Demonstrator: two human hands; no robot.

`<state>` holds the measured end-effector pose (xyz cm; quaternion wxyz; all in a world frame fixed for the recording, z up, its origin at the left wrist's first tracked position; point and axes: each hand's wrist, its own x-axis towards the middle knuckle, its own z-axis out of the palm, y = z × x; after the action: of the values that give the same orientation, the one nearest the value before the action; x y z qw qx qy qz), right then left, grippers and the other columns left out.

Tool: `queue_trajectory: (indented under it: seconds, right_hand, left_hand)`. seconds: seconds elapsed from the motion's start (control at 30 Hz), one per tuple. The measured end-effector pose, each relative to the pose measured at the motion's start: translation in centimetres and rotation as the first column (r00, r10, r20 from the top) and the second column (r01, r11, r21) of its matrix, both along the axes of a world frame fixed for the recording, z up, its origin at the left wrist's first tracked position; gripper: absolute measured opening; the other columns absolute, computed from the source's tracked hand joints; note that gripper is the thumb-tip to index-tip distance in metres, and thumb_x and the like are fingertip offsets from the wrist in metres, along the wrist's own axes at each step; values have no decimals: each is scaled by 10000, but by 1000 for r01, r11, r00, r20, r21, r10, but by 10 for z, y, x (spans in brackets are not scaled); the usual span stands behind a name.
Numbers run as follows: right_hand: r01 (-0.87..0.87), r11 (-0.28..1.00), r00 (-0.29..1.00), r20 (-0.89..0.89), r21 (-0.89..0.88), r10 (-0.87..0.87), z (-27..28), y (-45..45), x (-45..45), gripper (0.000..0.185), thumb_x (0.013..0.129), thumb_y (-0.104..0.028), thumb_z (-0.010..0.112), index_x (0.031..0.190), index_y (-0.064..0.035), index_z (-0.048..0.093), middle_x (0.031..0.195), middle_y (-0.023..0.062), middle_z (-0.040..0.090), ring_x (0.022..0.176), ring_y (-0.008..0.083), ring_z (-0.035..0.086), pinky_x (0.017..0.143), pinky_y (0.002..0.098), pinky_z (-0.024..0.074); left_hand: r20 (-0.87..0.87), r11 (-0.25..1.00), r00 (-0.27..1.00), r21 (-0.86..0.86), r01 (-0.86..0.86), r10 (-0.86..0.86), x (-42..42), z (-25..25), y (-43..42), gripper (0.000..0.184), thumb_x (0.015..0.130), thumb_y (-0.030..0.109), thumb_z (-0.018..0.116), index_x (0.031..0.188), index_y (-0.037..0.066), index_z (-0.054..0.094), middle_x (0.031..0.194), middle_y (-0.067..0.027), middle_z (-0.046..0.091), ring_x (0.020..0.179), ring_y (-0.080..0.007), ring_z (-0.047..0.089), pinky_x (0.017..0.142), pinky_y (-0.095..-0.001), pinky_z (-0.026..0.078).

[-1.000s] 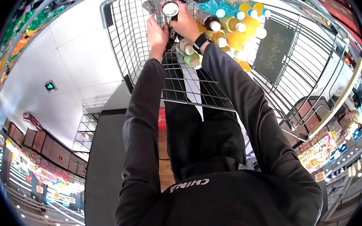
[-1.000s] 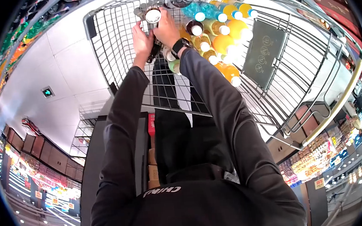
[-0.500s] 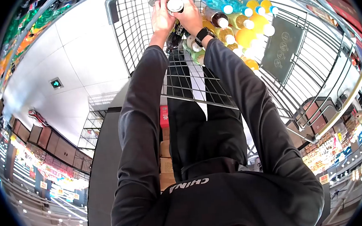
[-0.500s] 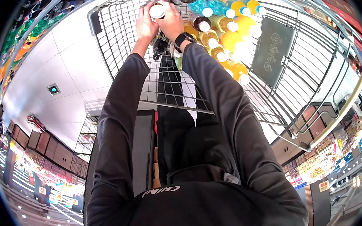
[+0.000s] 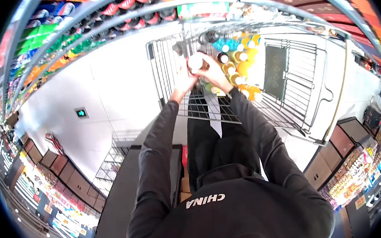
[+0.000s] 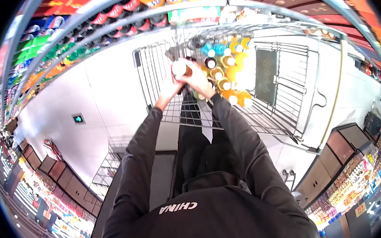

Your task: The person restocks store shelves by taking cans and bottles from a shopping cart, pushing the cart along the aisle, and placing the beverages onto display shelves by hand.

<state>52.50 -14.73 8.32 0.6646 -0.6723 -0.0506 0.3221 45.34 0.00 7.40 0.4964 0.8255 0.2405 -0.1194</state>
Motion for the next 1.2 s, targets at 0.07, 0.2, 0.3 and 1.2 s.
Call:
queue_trajectory:
  seconds: [0.07,0.2,0.3,1.2]
  right_hand:
    - [-25,996,1000,-15,86,26,34,-7,-3,698,785,-230,875,1399,-56,593,1303,129,614,1249,236,577,1108,369,437]
    - [0,992,1000,26,127,-3,92,-21,-10,631,848,-200,848,1407,-72,586,1285,115,609,1219,222,582,1071,349,456]
    - [28,973,998,-65,229,-13,145,-28,-4,597,891,-141,814,1433,-70,573,1313,63,600,1205,162,593,1028,310,488]
    - [41,973,853,500,225,-152,315,-47,253,597,836,-153,844,1379,-35,625,1304,94,682,1230,180,623,1062,330,495]
  left_hand:
    - [130,995,991,-99,-15,28,-12,9,-8,729,845,292,810,1422,46,437,1272,-231,678,1179,-385,673,968,-438,554]
    - [176,938,972,-333,-93,159,-12,116,-29,710,863,202,843,1418,9,445,1307,-167,662,1216,-233,640,1033,-369,507]
    - [244,915,943,-386,-120,227,-20,118,-39,742,840,168,863,1419,10,428,1327,-161,629,1228,-225,616,1061,-368,493]
    - [680,997,730,-9,-78,63,279,265,-51,786,753,274,879,1394,43,487,1348,-198,573,1255,-377,591,1026,-451,507]
